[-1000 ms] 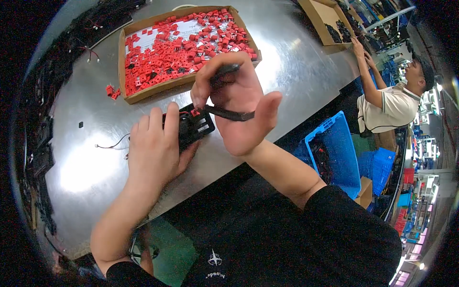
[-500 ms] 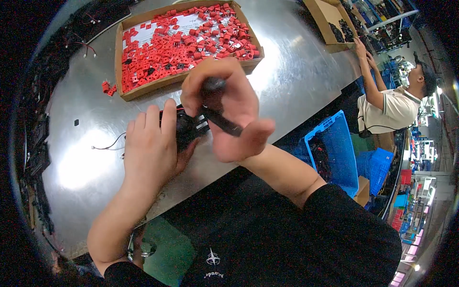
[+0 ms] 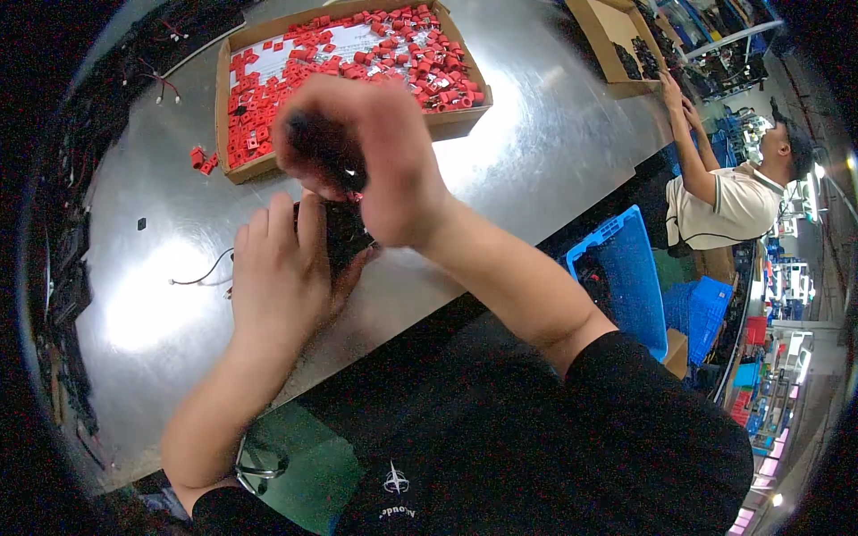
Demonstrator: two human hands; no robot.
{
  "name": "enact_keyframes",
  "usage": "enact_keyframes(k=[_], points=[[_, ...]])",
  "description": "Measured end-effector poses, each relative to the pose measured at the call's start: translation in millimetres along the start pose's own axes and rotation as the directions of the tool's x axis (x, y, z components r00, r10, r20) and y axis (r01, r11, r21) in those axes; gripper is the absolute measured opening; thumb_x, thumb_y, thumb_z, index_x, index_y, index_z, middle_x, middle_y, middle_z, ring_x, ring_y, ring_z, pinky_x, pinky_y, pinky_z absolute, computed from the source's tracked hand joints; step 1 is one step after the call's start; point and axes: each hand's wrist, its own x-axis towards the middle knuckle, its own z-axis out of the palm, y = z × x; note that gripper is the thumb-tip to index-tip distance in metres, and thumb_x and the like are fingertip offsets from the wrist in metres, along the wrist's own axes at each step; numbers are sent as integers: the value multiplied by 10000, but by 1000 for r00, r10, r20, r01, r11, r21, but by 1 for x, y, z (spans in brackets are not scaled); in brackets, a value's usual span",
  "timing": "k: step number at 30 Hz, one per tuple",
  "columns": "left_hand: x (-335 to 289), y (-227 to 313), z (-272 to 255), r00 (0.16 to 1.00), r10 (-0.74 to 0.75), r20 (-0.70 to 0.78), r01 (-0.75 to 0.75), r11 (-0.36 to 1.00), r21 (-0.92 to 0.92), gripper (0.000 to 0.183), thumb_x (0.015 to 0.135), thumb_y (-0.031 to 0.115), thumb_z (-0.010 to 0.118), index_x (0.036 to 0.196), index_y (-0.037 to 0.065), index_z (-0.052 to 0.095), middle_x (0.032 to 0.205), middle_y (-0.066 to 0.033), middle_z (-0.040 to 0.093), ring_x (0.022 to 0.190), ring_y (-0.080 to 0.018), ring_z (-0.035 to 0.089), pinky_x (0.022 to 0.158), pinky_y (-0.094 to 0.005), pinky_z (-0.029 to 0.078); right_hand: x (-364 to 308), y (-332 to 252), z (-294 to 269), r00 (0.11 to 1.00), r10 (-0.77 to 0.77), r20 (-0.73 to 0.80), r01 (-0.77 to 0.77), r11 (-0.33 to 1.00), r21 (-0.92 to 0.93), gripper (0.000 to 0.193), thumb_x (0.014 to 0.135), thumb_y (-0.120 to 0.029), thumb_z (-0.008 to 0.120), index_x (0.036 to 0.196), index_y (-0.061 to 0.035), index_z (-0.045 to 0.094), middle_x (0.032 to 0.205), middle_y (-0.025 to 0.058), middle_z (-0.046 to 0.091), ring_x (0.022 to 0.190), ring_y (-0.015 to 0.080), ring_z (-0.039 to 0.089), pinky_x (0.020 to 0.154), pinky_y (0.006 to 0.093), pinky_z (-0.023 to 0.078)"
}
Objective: Assembling small cooling fans by attaching red plastic components and managing wires.
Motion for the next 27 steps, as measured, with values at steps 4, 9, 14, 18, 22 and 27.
enact_keyframes(k=[4,9,14,18,22,27], points=[[-3,0,3,1000,-4,-30,3,999,-36,741,799,485,820,1309,16,559,987,-113,571,850,-270,583,729,-424,438,26,2,3,971,181,159,-179,984,-25,1077,868,-985,175,1020,-15,618,805,78,553,698,134,520,622,273,417],[-2,-5,-2,999,-26,-24,25,999,-31,712,803,488,817,1286,23,578,978,-104,580,852,-267,596,726,-420,448,-16,23,-5,952,-267,-152,306,872,383,1119,818,-1011,309,1225,1,555,979,134,581,793,226,573,705,369,477],[0,-3,-7,998,-41,45,43,998,-44,751,766,418,853,1317,-8,572,1043,-156,583,932,-338,619,778,-454,491,-27,37,-22,910,-342,-234,415,758,503,1134,808,-1019,320,1218,17,530,940,154,599,836,266,606,761,404,514],[1,-5,-7,1000,-1,-9,1,1000,-1,676,787,476,826,1238,29,596,951,-91,578,848,-261,605,728,-398,455,-27,44,-29,912,-355,-207,409,737,537,1040,868,-948,379,1250,5,547,1007,150,549,864,257,536,782,403,459],[3,-4,-7,997,-14,78,19,998,-58,752,745,417,863,1301,1,575,1031,-148,580,918,-339,618,772,-456,491,-26,37,-28,907,-359,-218,419,732,538,1035,872,-946,374,1235,7,548,993,143,544,845,246,531,769,395,452],[5,-8,-8,998,19,64,-12,994,-107,737,736,419,875,1276,17,574,1010,-146,578,909,-347,617,764,-461,492,-26,36,-25,942,-304,-143,331,765,553,1090,829,-1011,277,1135,2,537,899,132,596,762,223,576,716,345,481]])
